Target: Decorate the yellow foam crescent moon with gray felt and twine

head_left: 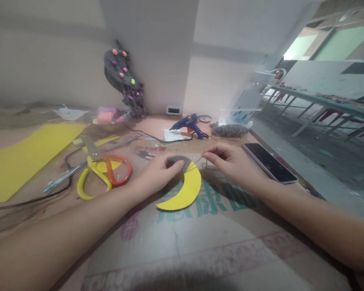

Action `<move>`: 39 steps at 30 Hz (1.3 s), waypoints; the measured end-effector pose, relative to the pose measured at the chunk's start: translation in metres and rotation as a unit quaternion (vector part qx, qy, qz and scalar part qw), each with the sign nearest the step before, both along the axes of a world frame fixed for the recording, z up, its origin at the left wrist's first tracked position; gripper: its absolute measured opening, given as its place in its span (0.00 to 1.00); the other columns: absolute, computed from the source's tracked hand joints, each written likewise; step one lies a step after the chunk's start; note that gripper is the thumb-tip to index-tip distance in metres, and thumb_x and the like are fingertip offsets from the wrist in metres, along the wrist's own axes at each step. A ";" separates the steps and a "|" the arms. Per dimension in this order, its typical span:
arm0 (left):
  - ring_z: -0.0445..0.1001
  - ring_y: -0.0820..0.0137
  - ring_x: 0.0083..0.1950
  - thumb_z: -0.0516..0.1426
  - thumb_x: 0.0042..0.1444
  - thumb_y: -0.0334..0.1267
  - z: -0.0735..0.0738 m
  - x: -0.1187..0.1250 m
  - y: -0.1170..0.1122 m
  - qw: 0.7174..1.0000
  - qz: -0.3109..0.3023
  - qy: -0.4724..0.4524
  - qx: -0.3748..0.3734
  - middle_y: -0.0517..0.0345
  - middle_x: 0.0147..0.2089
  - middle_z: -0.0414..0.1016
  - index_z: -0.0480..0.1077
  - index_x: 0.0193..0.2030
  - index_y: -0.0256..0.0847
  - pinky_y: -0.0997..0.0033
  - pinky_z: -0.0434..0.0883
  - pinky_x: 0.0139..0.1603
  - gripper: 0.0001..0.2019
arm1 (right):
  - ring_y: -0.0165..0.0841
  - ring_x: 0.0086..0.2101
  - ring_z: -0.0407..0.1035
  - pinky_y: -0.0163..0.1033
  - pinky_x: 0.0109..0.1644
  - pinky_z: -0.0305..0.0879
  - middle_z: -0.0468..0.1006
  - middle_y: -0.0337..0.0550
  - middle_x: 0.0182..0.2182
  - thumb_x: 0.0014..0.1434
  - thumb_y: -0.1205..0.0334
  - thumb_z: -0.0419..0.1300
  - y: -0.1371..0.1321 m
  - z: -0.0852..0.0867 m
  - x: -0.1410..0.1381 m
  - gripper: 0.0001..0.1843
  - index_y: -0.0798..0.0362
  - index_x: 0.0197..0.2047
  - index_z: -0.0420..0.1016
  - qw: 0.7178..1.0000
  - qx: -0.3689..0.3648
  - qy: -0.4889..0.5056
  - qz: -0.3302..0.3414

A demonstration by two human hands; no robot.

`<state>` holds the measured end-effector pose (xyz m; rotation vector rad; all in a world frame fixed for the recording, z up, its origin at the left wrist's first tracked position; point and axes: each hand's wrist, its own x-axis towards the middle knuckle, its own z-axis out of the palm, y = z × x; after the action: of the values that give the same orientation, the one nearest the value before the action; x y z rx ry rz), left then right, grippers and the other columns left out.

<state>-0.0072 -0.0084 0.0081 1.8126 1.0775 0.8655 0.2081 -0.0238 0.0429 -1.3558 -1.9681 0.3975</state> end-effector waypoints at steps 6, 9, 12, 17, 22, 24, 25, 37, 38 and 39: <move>0.66 0.71 0.26 0.53 0.58 0.46 -0.008 -0.001 0.005 1.000 -0.004 -0.003 0.004 0.63 0.23 0.68 0.70 0.32 0.40 0.72 0.62 0.29 0.12 | 0.31 0.27 0.68 0.35 0.30 0.61 0.77 0.39 0.27 0.60 0.54 0.57 0.011 -0.020 0.011 0.11 0.52 0.34 0.75 0.999 -0.042 -0.006 0.005; 0.65 0.71 0.26 0.52 0.58 0.45 -0.007 0.000 0.005 1.000 -0.016 -0.008 0.000 0.64 0.23 0.67 0.68 0.31 0.40 0.72 0.62 0.29 0.12 | 0.31 0.27 0.69 0.35 0.31 0.62 0.77 0.38 0.27 0.61 0.55 0.56 0.012 -0.025 0.011 0.11 0.51 0.35 0.74 0.999 -0.045 -0.007 0.008; 0.63 0.72 0.25 0.52 0.58 0.45 -0.005 0.000 0.005 0.999 -0.030 -0.010 -0.004 0.65 0.22 0.65 0.69 0.31 0.39 0.73 0.61 0.28 0.12 | 0.31 0.29 0.70 0.35 0.32 0.63 0.78 0.39 0.28 0.61 0.56 0.56 0.012 -0.025 0.010 0.10 0.51 0.35 0.74 0.999 -0.039 -0.023 0.004; 0.62 0.74 0.25 0.52 0.57 0.44 -0.004 0.000 0.003 0.999 -0.047 -0.007 -0.003 0.64 0.22 0.65 0.68 0.28 0.39 0.74 0.60 0.26 0.12 | 0.31 0.28 0.69 0.35 0.32 0.62 0.78 0.39 0.28 0.61 0.56 0.56 0.010 -0.022 0.007 0.10 0.52 0.34 0.75 0.999 -0.023 -0.041 -0.005; 0.63 0.74 0.25 0.52 0.57 0.44 -0.002 0.000 0.001 0.998 -0.069 0.008 -0.001 0.63 0.24 0.64 0.65 0.27 0.39 0.75 0.59 0.23 0.13 | 0.31 0.27 0.69 0.35 0.31 0.61 0.79 0.39 0.27 0.61 0.56 0.56 0.009 -0.024 0.006 0.10 0.51 0.35 0.75 0.999 -0.009 -0.050 -0.007; 0.62 0.74 0.25 0.52 0.58 0.44 -0.002 0.000 0.001 0.997 -0.073 0.015 0.001 0.63 0.24 0.63 0.65 0.26 0.39 0.75 0.58 0.22 0.13 | 0.31 0.28 0.70 0.35 0.32 0.61 0.79 0.39 0.28 0.61 0.56 0.56 0.010 -0.025 0.006 0.10 0.51 0.35 0.75 0.998 0.000 -0.056 -0.004; 0.62 0.74 0.25 0.52 0.58 0.45 -0.002 0.000 0.001 0.997 -0.076 0.018 0.001 0.63 0.24 0.62 0.64 0.26 0.39 0.75 0.58 0.22 0.13 | 0.32 0.29 0.70 0.35 0.33 0.61 0.80 0.40 0.29 0.61 0.56 0.56 0.010 -0.025 0.006 0.10 0.51 0.35 0.75 0.998 0.003 -0.057 -0.002; 0.62 0.74 0.24 0.52 0.59 0.47 -0.005 -0.001 0.001 0.995 -0.095 0.030 -0.010 0.63 0.24 0.65 0.65 0.27 0.40 0.74 0.58 0.23 0.14 | 0.31 0.28 0.70 0.35 0.33 0.62 0.79 0.40 0.28 0.62 0.56 0.56 0.008 -0.024 0.006 0.11 0.52 0.35 0.76 0.999 0.015 -0.043 0.005; 0.62 0.74 0.25 0.52 0.59 0.47 -0.005 -0.002 0.001 0.994 -0.101 0.034 -0.013 0.63 0.24 0.64 0.65 0.28 0.40 0.74 0.58 0.23 0.15 | 0.31 0.28 0.70 0.35 0.33 0.62 0.79 0.40 0.28 0.62 0.56 0.56 0.008 -0.024 0.006 0.11 0.52 0.35 0.76 0.999 0.015 -0.043 0.005; 0.62 0.74 0.25 0.51 0.60 0.47 -0.006 -0.002 0.001 0.994 -0.105 0.037 -0.015 0.63 0.24 0.64 0.65 0.28 0.40 0.74 0.58 0.23 0.15 | 0.31 0.29 0.70 0.35 0.33 0.62 0.79 0.40 0.28 0.62 0.56 0.56 0.008 -0.025 0.005 0.11 0.52 0.35 0.76 0.999 0.016 -0.042 0.005</move>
<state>-0.0093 -0.0071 0.0025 1.9062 0.9206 0.6580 0.2136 -0.0157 0.0182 -1.3631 -2.0426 0.3171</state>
